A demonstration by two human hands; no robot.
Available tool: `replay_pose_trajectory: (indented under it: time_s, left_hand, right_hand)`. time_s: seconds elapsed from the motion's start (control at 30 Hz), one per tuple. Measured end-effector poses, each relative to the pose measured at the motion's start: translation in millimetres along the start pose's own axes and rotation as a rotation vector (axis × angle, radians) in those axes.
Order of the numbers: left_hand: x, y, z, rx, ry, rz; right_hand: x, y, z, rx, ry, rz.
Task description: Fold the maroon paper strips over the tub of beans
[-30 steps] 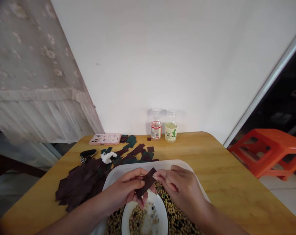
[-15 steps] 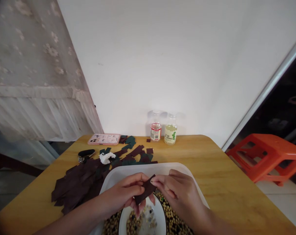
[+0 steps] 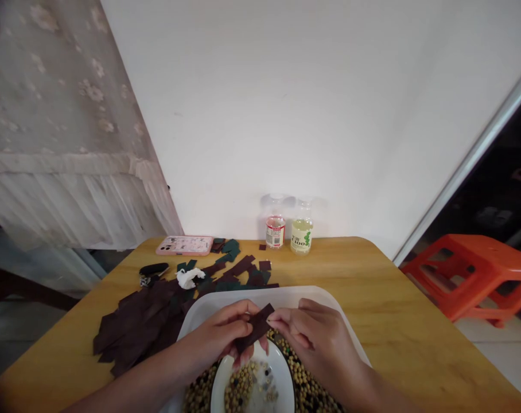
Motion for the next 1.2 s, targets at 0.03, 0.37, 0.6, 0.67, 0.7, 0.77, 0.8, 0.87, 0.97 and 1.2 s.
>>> replay_pose_trajectory:
  time_s: [0.03, 0.37, 0.6, 0.67, 0.7, 0.77, 0.8, 0.87, 0.97, 1.2]
  left_hand:
    - [-0.1, -0.3, 0.0, -0.017, 0.002, -0.015]
    - [-3.2, 0.7, -1.3, -0.032, 0.032, 0.004]
    - [-0.4, -0.2, -0.1, -0.029, 0.041, 0.040]
    - [-0.9, -0.1, -0.6, -0.027, 0.042, 0.050]
    - [-1.3, 0.0, -0.9, -0.022, 0.040, 0.053]
    - [-2.2, 0.4, -1.6, -0.013, 0.031, 0.058]
    - [-2.7, 0.7, -2.0, -0.009, 0.026, 0.059]
    - [-3.7, 1.3, -2.5, -0.012, 0.023, 0.063]
    - [-4.2, 1.7, -2.5, -0.036, 0.030, 0.058]
    - [-1.4, -1.6, -0.9, -0.109, 0.043, 0.032]
  right_hand:
    - [-0.3, -0.1, 0.0, 0.003, 0.006, -0.008]
    - [2.9, -1.3, 2.3, -0.008, -0.053, -0.035]
    - [1.6, -0.1, -0.9, 0.019, -0.076, -0.106]
    - [-0.3, 0.0, -1.6, -0.001, -0.041, -0.079]
    - [-0.9, 0.4, -1.8, -0.004, -0.034, -0.070]
    - [-1.0, 1.7, -2.3, 0.022, -0.051, -0.067]
    - [-0.7, 2.4, -2.5, 0.043, -0.066, -0.078]
    - [-0.4, 2.6, -2.4, 0.051, -0.066, -0.099]
    - [-1.0, 0.5, -1.7, 0.001, -0.015, -0.086]
    - [-0.5, -3.3, 1.0, -0.146, -0.146, -0.160]
Point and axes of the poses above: each hand's wrist, its own z-axis away from the middle knuckle, its own y-axis out of the back of the hand, x = y × z, the point moved 2 cm from there along -z, towards the middle knuckle, and after that the axes turned 9 degrees about -y, right-handed, at the moved point
